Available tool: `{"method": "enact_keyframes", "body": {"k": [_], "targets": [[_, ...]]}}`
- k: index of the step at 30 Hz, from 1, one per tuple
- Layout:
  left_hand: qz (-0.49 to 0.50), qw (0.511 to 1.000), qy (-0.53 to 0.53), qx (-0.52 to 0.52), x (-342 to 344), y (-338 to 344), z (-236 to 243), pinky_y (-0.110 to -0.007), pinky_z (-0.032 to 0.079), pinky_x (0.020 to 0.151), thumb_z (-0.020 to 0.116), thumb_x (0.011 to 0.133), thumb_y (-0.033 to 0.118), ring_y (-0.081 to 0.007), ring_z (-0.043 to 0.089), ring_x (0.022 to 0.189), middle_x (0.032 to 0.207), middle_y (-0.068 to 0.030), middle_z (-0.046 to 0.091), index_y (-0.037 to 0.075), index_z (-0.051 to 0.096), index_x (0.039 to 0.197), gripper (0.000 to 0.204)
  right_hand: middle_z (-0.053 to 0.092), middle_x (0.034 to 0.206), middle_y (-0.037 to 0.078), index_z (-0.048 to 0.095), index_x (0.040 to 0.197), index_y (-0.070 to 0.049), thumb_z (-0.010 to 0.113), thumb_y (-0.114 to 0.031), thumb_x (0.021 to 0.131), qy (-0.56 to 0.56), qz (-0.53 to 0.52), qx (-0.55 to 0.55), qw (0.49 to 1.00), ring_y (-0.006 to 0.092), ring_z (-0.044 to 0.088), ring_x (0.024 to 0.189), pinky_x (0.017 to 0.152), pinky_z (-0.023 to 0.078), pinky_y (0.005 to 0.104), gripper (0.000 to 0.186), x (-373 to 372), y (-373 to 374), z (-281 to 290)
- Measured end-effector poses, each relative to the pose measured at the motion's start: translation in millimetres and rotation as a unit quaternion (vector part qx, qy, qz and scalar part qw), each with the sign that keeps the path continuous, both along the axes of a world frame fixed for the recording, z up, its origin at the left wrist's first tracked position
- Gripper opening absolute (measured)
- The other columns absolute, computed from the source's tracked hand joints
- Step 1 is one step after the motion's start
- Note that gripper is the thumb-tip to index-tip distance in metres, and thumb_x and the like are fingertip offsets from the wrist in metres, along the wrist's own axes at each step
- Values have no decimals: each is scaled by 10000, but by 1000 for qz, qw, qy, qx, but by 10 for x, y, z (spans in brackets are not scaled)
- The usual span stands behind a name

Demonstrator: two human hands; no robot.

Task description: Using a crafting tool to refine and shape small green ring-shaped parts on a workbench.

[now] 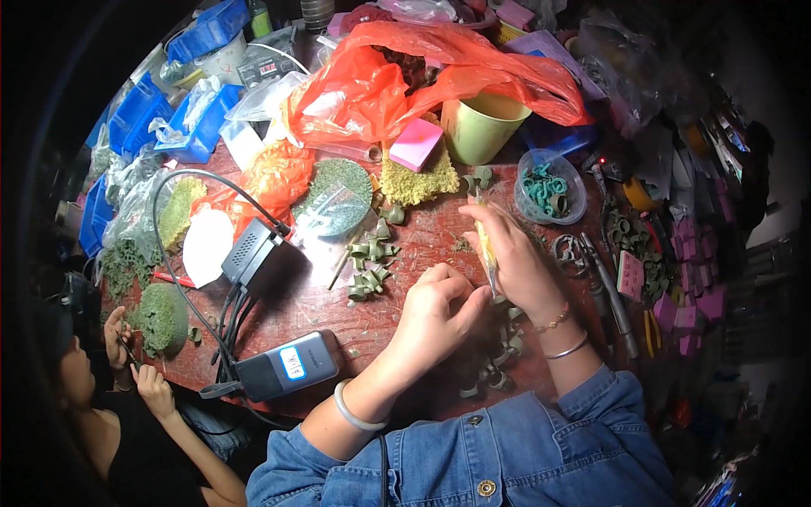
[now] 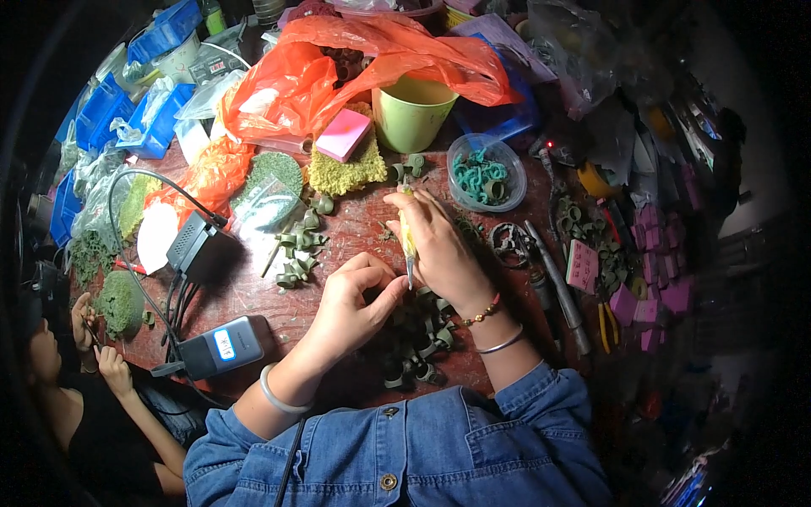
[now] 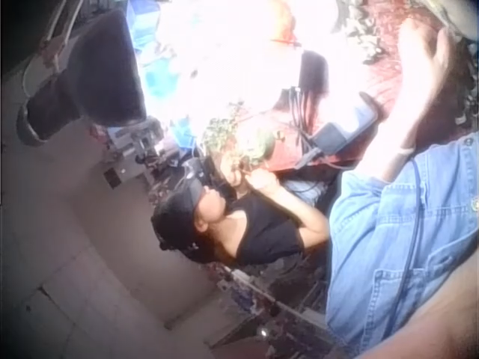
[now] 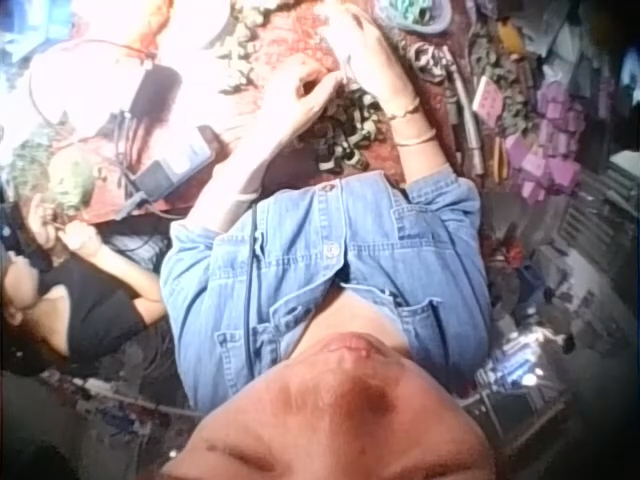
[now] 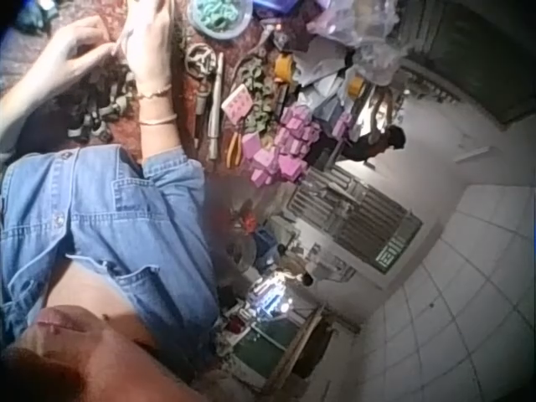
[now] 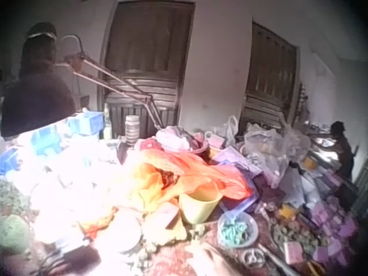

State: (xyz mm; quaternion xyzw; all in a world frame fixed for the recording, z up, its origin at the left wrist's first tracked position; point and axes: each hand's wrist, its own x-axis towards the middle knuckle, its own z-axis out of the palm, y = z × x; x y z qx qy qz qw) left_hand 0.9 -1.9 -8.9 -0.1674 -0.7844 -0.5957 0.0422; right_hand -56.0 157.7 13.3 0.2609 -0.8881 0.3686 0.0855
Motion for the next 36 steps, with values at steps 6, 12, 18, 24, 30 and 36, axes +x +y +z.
{"method": "enact_keyframes", "body": {"k": [6, 12, 18, 24, 30, 36], "targets": [[9, 1000, -18, -15, -24, 13, 9, -396, 470, 625, 740, 821, 125, -298, 576, 669, 695, -132, 571, -24, 628, 704, 220, 579, 1183, 243, 528, 1247, -43, 611, -28, 906, 83, 2, 31, 996, 451, 497, 1201, 1018, 420, 489, 351, -74, -17, -20], [20, 999, -24, -8, -24, 19, -11, -330, 450, 627, 708, 857, 77, -195, 561, 664, 663, -98, 558, -37, 598, 699, 224, 581, 1168, 246, 529, 1239, -32, 632, -14, 889, 46, 3, 34, 998, 436, 519, 1177, 1009, 431, 470, 366, -175, -4, -24], [52, 975, -82, 202, -79, -24, -124, -269, 483, 773, 742, 836, -24, -132, 580, 882, 1031, -45, 598, 20, 571, 989, 234, 566, 1287, 236, 508, 1274, -7, 590, -90, 974, -68, -11, -116, 991, 336, 546, 1255, 1024, 445, 375, 322, 278, 68, 301], [-6, 965, -82, 249, -65, -31, 89, -322, 491, 1004, 723, 817, -91, -170, 565, 1163, 1289, -94, 513, 44, 430, 1312, 591, 520, 1339, 230, 415, 1320, 71, 455, -316, 1048, -246, 83, -381, 887, 272, 516, 1279, 1084, 424, 403, 474, 642, 115, 367], [-46, 928, -150, 338, -73, 24, 93, -274, 520, 905, 648, 887, -67, -136, 619, 1033, 1191, -87, 581, -13, 515, 1238, 379, 556, 1290, 228, 413, 1328, 62, 447, -353, 1046, -254, 78, -427, 864, 262, 566, 1211, 1046, 455, 382, 503, 638, 225, 227], [-59, 859, -258, 438, -78, -59, 118, -333, 525, 933, 626, 944, 38, -167, 616, 1060, 1158, -81, 623, -18, 555, 1252, 321, 638, 1081, 135, 615, 1173, 42, 525, -345, 1020, -56, -33, -286, 956, 160, 639, 903, 808, 510, 292, 426, 654, 306, 278]]}}
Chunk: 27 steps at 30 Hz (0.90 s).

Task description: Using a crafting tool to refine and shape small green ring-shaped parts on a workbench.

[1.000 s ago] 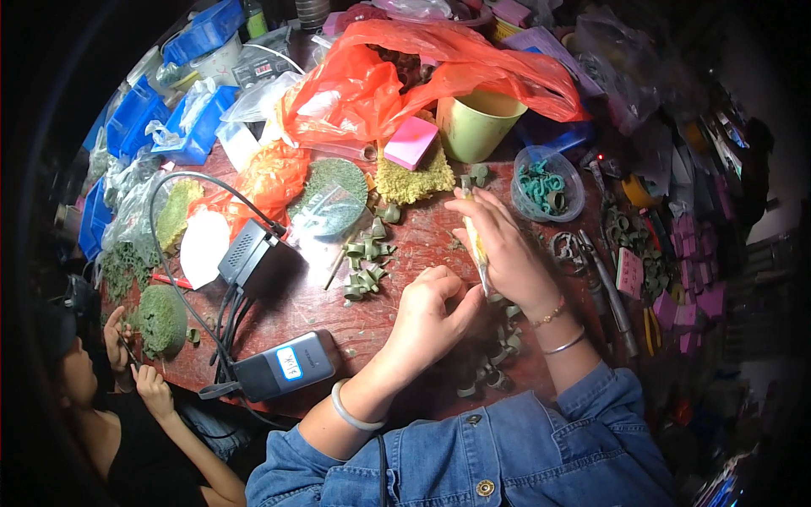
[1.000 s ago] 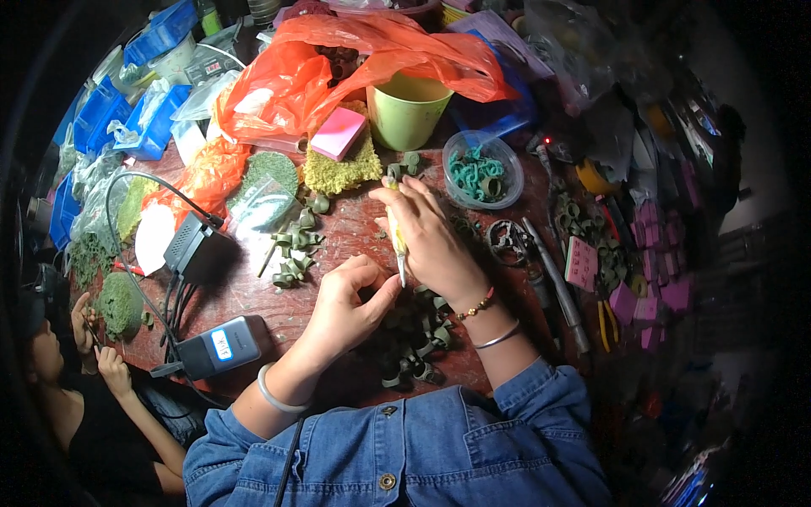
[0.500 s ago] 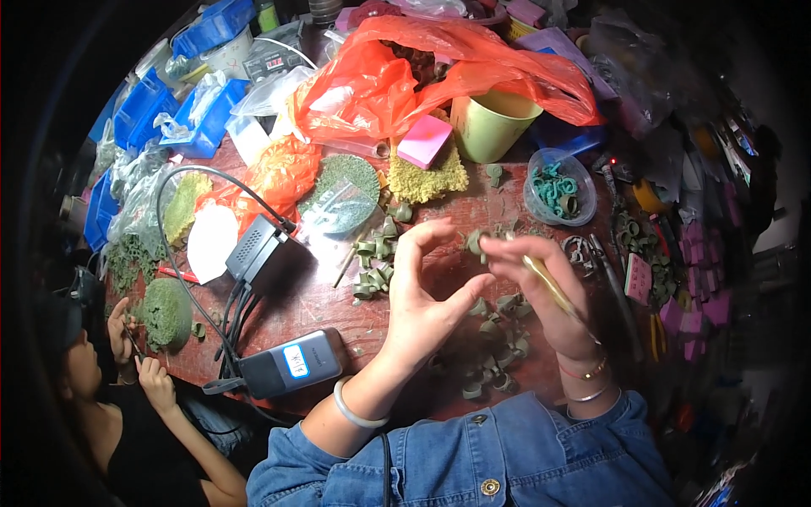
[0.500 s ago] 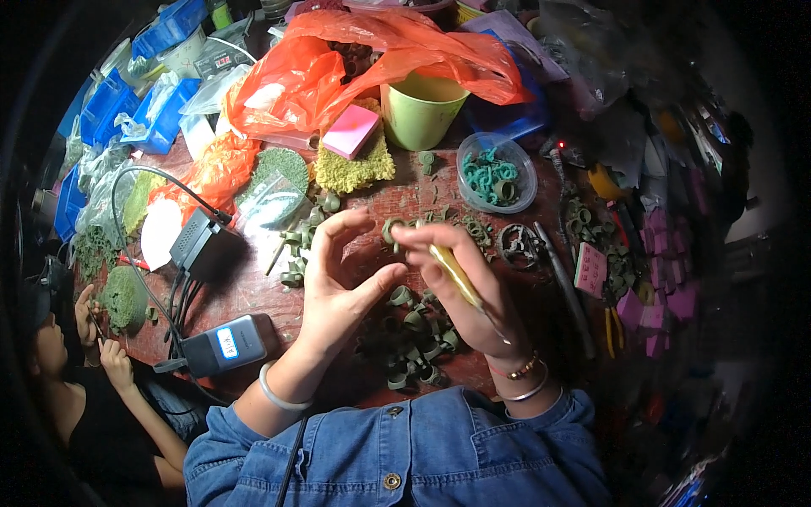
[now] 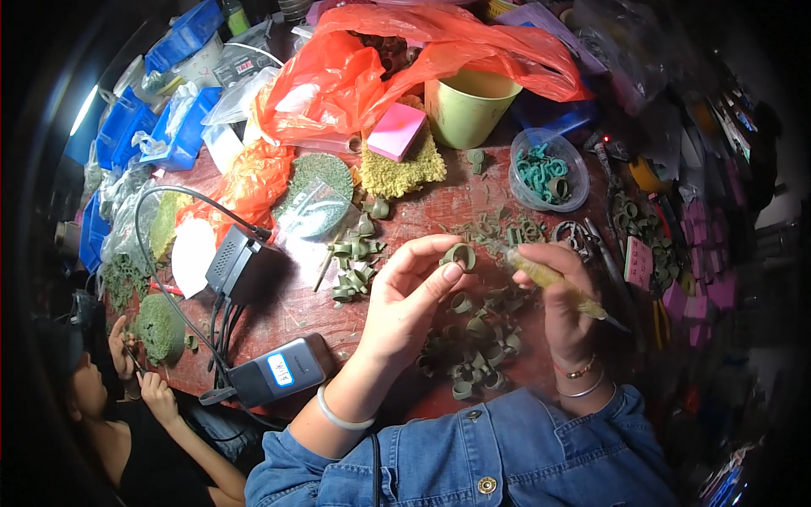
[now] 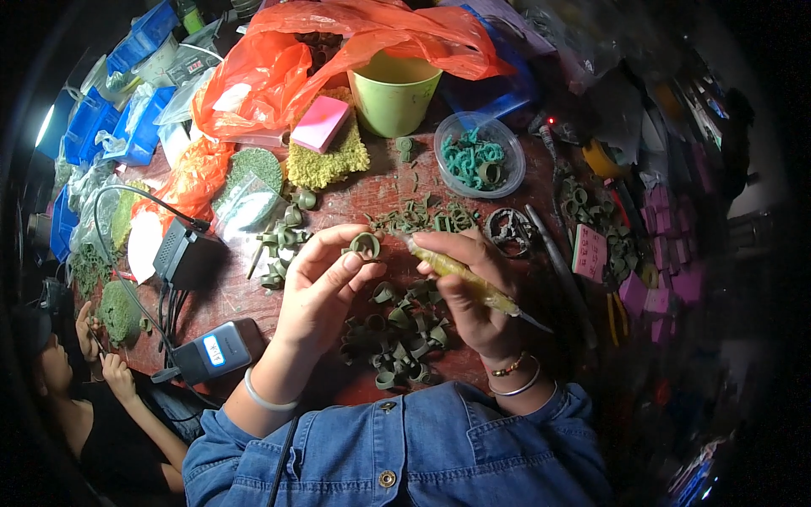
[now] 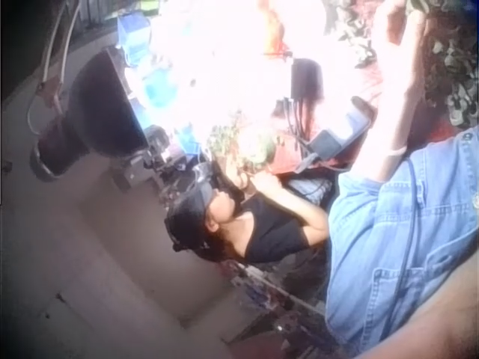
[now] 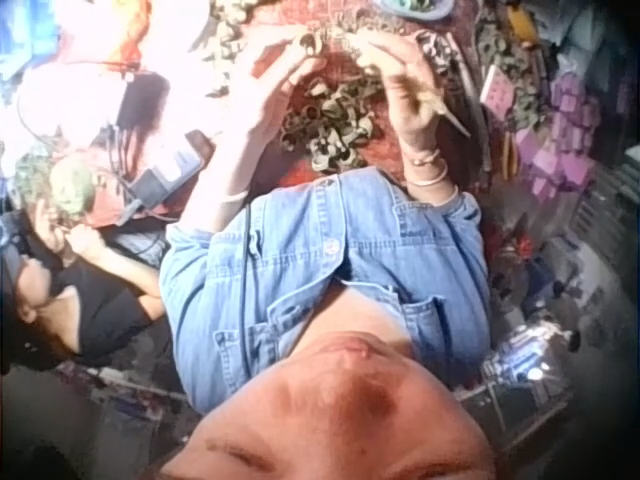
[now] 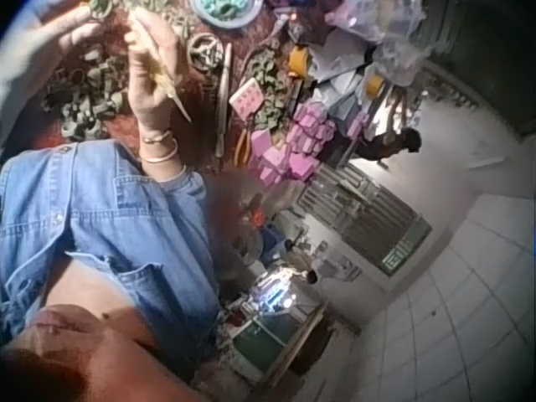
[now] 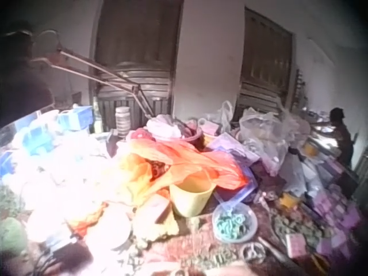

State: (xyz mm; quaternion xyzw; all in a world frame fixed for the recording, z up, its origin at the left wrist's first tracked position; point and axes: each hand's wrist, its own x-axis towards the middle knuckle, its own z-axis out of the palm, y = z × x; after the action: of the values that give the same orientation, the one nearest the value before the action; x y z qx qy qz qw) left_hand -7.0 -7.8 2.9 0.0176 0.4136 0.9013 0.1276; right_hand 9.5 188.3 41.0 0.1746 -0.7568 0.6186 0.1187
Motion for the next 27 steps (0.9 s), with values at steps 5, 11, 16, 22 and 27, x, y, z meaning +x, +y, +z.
{"method": "enact_keyframes", "body": {"k": [5, 11, 16, 22, 27], "targets": [[-43, 994, -59, 78, -4, -29, 117, -315, 529, 920, 620, 968, 91, -166, 638, 1025, 1158, -96, 643, -7, 558, 1273, 326, 683, 908, 89, 669, 1071, -10, 765, -38, 822, 103, 36, 79, 991, 190, 652, 825, 736, 515, 288, 268, -69, -41, -17], [-97, 986, -64, 116, 6, -79, 70, -315, 531, 913, 585, 995, 142, -172, 633, 1042, 1142, -94, 645, -10, 566, 1273, 317, 685, 922, 83, 699, 1027, -33, 765, 2, 797, 84, -58, 85, 991, 184, 651, 827, 731, 518, 283, 243, -69, -30, -29], [-115, 985, -56, 116, -11, -79, 6, -313, 524, 886, 551, 1012, 191, -182, 631, 1009, 1119, -101, 642, -22, 538, 1304, 362, 689, 923, 79, 701, 999, -12, 769, 11, 789, 66, 35, 30, 997, 179, 662, 839, 723, 531, 275, 222, -67, 4, -45], [-144, 977, -41, 148, -23, -87, -16, -313, 510, 887, 524, 1026, 191, -185, 631, 1009, 1129, -101, 646, -46, 544, 1301, 364, 691, 913, 89, 698, 1005, -7, 758, -11, 808, 48, -20, 24, 998, 185, 666, 841, 743, 535, 285, 206, -54, 4, -52], [-144, 976, -33, 157, -25, -92, -32, -307, 502, 872, 523, 1025, 203, -183, 627, 1009, 1113, -100, 646, -52, 546, 1298, 374, 695, 922, 93, 696, 1012, -5, 749, -11, 818, 74, 54, 3, 996, 179, 665, 842, 743, 528, 282, 201, -72, 12, -63]]}}
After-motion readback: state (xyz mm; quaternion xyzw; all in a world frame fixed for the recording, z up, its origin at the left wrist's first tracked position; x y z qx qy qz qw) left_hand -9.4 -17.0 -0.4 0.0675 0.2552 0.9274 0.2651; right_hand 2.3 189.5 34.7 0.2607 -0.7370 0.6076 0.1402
